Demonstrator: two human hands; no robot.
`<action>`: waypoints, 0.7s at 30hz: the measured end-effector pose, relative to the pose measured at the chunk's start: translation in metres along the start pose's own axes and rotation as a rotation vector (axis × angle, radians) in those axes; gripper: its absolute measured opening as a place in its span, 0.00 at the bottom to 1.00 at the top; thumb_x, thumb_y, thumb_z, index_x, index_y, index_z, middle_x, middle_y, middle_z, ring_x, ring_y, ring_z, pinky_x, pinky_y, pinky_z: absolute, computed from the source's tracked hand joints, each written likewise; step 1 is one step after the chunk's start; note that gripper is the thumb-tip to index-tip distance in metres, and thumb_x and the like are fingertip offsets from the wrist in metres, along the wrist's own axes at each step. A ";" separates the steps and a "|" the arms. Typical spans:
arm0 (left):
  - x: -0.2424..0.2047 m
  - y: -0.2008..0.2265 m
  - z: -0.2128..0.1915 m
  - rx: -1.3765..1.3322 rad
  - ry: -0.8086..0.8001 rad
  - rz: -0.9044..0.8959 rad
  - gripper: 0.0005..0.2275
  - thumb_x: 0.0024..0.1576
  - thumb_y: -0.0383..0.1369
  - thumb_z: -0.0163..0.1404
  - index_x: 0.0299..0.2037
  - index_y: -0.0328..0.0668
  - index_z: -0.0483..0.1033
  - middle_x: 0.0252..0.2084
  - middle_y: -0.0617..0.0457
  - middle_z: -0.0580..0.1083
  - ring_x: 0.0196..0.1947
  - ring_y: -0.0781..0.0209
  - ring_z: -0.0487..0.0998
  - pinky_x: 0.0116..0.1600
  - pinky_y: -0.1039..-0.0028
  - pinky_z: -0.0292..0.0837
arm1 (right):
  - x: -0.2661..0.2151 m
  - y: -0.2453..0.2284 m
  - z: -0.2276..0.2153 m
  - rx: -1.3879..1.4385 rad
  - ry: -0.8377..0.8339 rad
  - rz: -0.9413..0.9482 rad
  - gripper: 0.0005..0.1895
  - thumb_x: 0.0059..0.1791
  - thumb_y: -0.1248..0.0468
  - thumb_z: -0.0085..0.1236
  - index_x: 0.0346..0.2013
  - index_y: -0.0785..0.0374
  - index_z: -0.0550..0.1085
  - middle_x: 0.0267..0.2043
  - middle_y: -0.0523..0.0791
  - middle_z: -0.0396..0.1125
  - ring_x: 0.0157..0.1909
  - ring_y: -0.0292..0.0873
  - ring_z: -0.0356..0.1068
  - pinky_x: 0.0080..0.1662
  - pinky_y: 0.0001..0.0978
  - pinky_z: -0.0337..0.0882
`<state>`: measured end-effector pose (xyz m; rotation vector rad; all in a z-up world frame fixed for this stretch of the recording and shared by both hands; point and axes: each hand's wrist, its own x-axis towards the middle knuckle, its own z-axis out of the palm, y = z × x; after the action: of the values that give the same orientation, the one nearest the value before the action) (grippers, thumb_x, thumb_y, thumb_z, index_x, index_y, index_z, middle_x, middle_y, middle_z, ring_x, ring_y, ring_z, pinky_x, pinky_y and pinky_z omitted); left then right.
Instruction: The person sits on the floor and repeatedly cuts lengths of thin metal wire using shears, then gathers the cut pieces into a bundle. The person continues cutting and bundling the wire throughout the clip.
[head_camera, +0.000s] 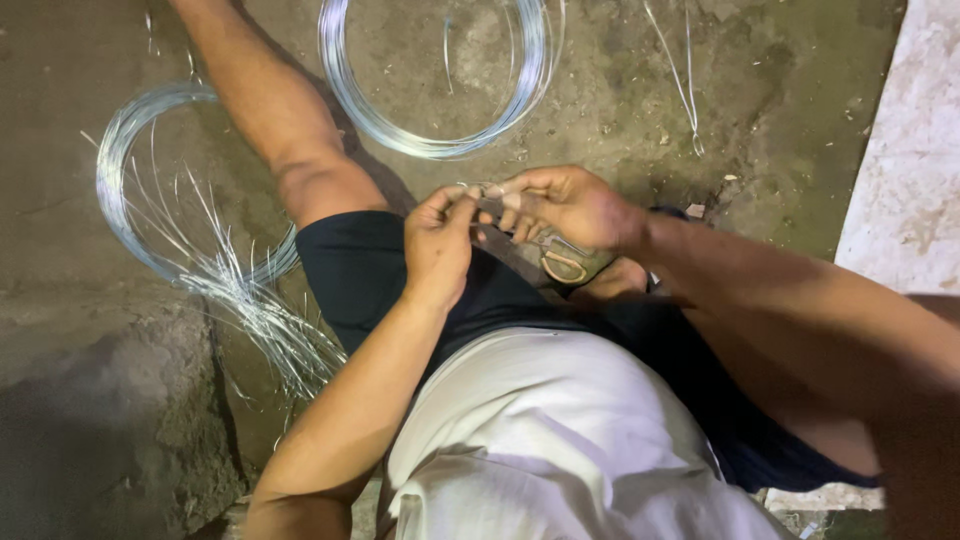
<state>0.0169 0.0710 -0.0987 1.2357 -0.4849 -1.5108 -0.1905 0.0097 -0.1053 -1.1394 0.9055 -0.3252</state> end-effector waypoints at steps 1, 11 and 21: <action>0.001 -0.002 -0.003 0.010 0.014 -0.022 0.06 0.66 0.27 0.50 0.43 0.30 0.78 0.38 0.49 0.79 0.30 0.68 0.76 0.33 0.78 0.71 | 0.012 0.016 -0.010 -0.026 0.003 0.132 0.19 0.56 0.54 0.52 0.47 0.69 0.76 0.36 0.46 0.75 0.38 0.40 0.76 0.43 0.32 0.78; -0.002 0.012 -0.038 0.024 0.109 -0.055 0.09 0.66 0.30 0.46 0.51 0.33 0.74 0.33 0.52 0.75 0.26 0.67 0.76 0.31 0.77 0.76 | 0.018 0.227 -0.043 -1.293 -0.245 0.611 0.18 0.51 0.57 0.55 0.51 0.65 0.76 0.48 0.53 0.74 0.50 0.51 0.75 0.50 0.43 0.76; -0.011 0.025 -0.046 -0.041 0.121 0.073 0.11 0.67 0.33 0.48 0.50 0.32 0.76 0.34 0.52 0.76 0.25 0.68 0.77 0.31 0.78 0.75 | 0.010 0.269 -0.064 -1.353 -0.067 0.275 0.34 0.41 0.52 0.62 0.54 0.71 0.68 0.51 0.60 0.71 0.52 0.62 0.72 0.49 0.50 0.73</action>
<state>0.0677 0.0859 -0.0915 1.2560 -0.4125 -1.3696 -0.2896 0.0750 -0.3554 -2.1790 1.2179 0.6781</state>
